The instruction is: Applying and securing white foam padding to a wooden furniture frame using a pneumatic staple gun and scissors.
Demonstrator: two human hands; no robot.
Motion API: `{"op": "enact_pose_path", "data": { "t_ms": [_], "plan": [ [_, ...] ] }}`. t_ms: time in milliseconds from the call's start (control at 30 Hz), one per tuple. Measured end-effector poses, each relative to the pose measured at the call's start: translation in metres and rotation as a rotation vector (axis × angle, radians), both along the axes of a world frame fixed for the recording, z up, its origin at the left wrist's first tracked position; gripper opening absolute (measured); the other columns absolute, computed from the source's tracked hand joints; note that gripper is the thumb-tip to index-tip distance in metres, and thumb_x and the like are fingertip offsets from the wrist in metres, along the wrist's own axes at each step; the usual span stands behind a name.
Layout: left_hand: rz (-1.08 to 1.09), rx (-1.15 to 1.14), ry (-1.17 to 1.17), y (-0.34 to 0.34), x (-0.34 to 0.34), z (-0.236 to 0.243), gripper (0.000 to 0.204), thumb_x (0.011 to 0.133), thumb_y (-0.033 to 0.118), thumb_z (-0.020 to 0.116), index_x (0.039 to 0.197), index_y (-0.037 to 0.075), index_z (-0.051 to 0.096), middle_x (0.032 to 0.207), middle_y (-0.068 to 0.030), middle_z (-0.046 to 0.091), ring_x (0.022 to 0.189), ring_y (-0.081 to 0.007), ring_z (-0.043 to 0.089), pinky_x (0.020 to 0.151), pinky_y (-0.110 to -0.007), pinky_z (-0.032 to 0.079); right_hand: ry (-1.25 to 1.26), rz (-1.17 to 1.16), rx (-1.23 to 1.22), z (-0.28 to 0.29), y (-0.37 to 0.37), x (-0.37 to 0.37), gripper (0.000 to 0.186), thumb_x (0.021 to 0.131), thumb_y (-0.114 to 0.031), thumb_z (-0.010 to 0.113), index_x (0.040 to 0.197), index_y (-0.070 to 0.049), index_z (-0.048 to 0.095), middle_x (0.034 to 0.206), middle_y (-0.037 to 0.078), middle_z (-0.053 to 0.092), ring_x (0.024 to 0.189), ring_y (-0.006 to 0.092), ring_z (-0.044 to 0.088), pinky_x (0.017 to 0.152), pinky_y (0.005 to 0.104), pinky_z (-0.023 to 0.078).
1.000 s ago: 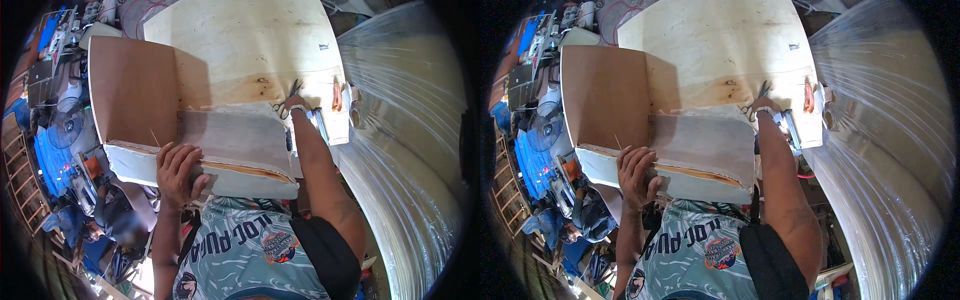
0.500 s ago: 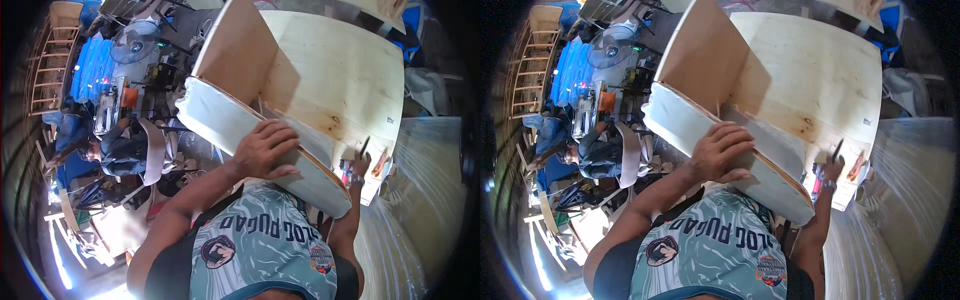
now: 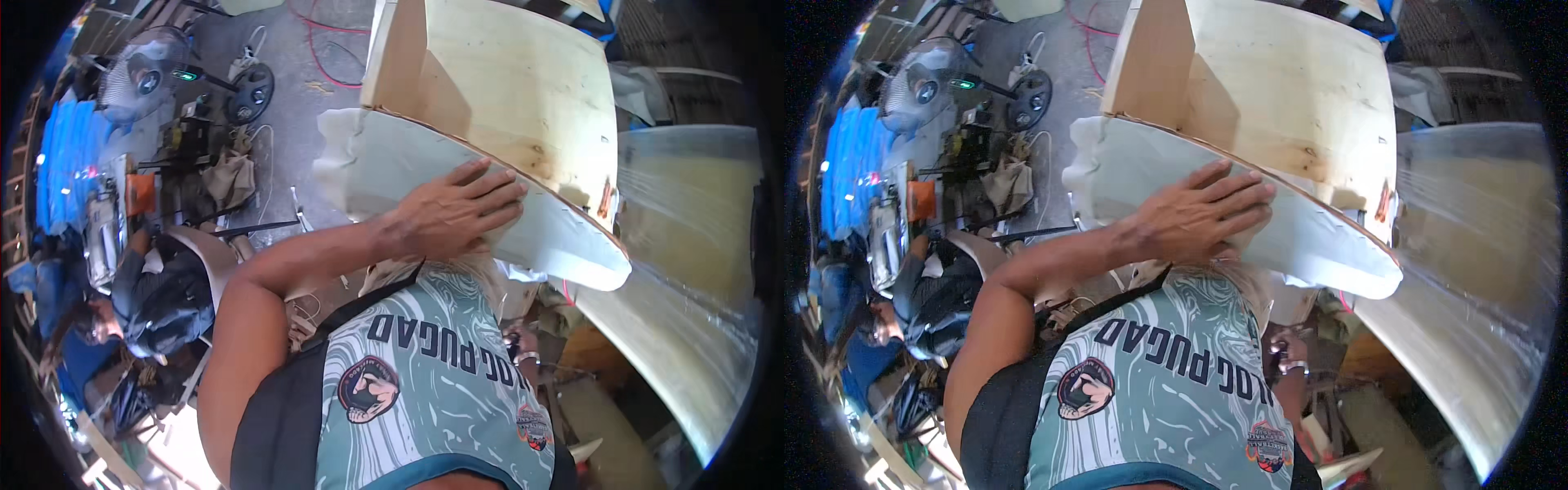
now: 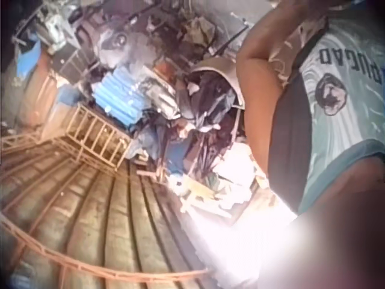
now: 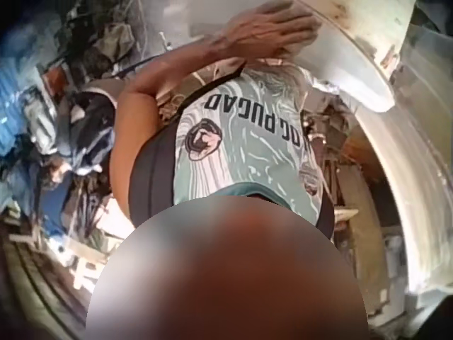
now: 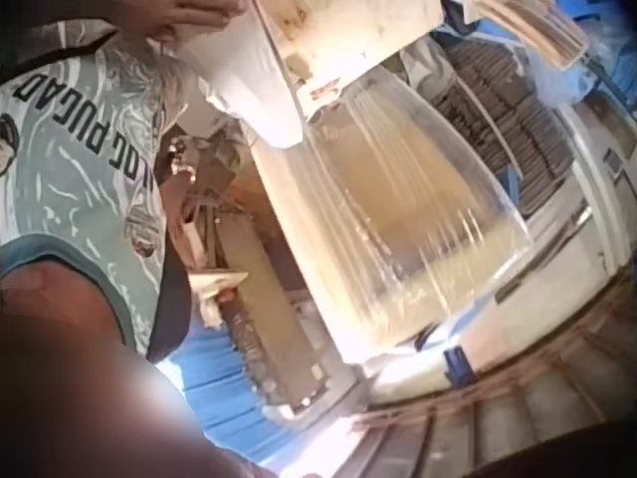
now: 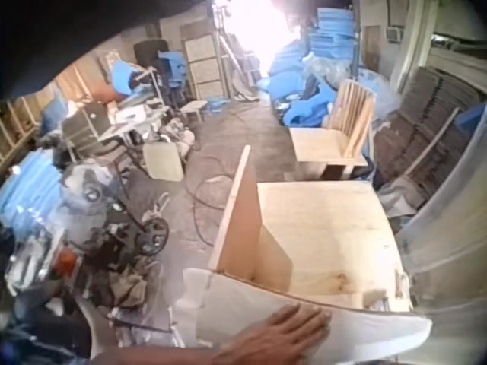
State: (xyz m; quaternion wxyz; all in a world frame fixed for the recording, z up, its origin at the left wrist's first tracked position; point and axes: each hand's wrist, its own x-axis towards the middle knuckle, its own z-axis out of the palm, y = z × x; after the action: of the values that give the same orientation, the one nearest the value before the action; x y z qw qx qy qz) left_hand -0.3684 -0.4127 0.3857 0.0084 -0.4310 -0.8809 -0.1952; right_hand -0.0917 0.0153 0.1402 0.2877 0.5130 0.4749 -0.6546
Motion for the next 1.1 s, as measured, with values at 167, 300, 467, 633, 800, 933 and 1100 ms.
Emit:
{"op": "enact_pose_path", "data": {
  "t_ms": [167, 300, 467, 633, 800, 933, 1100],
  "plan": [
    [-0.081, 0.036, 0.067, -0.018, 0.018, -0.005, 0.081, 0.074, 0.041, 0.075, 0.142, 0.008, 0.046, 0.155, -0.0098, 0.035, 0.145, -0.0263, 0.029, 0.121, -0.047, 0.019, 0.262, 1.188, 0.660, -0.020, -0.074, 0.112, 0.026, 0.081, -0.033, 0.068, 0.090, -0.008, 0.069, 0.080, 0.014, 0.070, 0.067, 0.0262, 0.067, 0.060, 0.0425, 0.052],
    [-0.090, 0.076, 0.081, -0.021, 0.028, -0.008, 0.088, 0.071, 0.040, 0.080, 0.144, 0.007, 0.043, 0.156, -0.0117, 0.032, 0.147, -0.0267, 0.025, 0.121, -0.047, 0.017, -0.017, 0.520, 0.494, 0.004, -0.113, 0.122, 0.023, 0.083, -0.028, 0.069, 0.086, -0.006, 0.068, 0.072, 0.010, 0.067, 0.053, 0.0191, 0.059, 0.045, 0.0335, 0.041],
    [-0.075, 0.004, 0.156, -0.020, 0.046, -0.011, 0.076, 0.077, 0.036, 0.076, 0.140, 0.006, 0.046, 0.153, -0.0117, 0.037, 0.145, -0.0262, 0.027, 0.120, -0.046, 0.020, 0.041, 0.245, 0.205, 0.041, -0.149, 0.097, 0.023, 0.086, -0.025, 0.069, 0.079, -0.003, 0.067, 0.068, 0.007, 0.066, 0.048, 0.0131, 0.056, 0.041, 0.0278, 0.039],
    [0.020, 0.388, -0.083, -0.038, 0.119, -0.039, 0.038, 0.084, 0.027, 0.073, 0.113, 0.006, 0.061, 0.099, -0.0107, 0.066, 0.092, -0.0268, 0.063, 0.077, -0.039, 0.051, 0.295, 0.602, 0.490, 0.032, -0.181, 0.067, 0.025, 0.089, -0.026, 0.069, 0.085, -0.001, 0.067, 0.069, 0.009, 0.068, 0.056, 0.0185, 0.063, 0.050, 0.0356, 0.049],
    [0.348, 0.387, -0.788, -0.047, 0.215, -0.073, 0.048, 0.085, 0.037, 0.076, 0.110, 0.001, 0.058, 0.094, -0.0083, 0.059, 0.075, -0.0150, 0.056, 0.068, -0.033, 0.048, 0.934, 0.438, 0.543, 0.074, -0.270, 0.028, 0.025, 0.090, -0.026, 0.071, 0.093, -0.002, 0.067, 0.072, 0.011, 0.068, 0.062, 0.0195, 0.066, 0.057, 0.0358, 0.051],
    [0.421, 0.500, -1.049, -0.060, 0.237, -0.070, 0.044, 0.091, 0.034, 0.071, 0.112, -0.002, 0.057, 0.094, -0.0082, 0.061, 0.079, -0.0125, 0.057, 0.067, -0.030, 0.048, 1.052, 0.767, 0.788, 0.138, -0.322, 0.014, 0.025, 0.090, -0.032, 0.069, 0.098, -0.008, 0.068, 0.077, 0.015, 0.069, 0.067, 0.0315, 0.068, 0.060, 0.0425, 0.051],
    [0.452, 0.647, -0.992, -0.106, 0.222, -0.063, 0.024, 0.097, 0.023, 0.062, 0.103, 0.000, 0.059, 0.082, -0.0041, 0.061, 0.074, -0.0112, 0.056, 0.066, -0.027, 0.047, 0.970, 0.652, 0.285, 0.161, -0.353, 0.008, 0.028, 0.098, -0.029, 0.058, 0.106, -0.003, 0.065, 0.085, 0.012, 0.071, 0.076, 0.0210, 0.068, 0.070, 0.0373, 0.053]
  ]
}}
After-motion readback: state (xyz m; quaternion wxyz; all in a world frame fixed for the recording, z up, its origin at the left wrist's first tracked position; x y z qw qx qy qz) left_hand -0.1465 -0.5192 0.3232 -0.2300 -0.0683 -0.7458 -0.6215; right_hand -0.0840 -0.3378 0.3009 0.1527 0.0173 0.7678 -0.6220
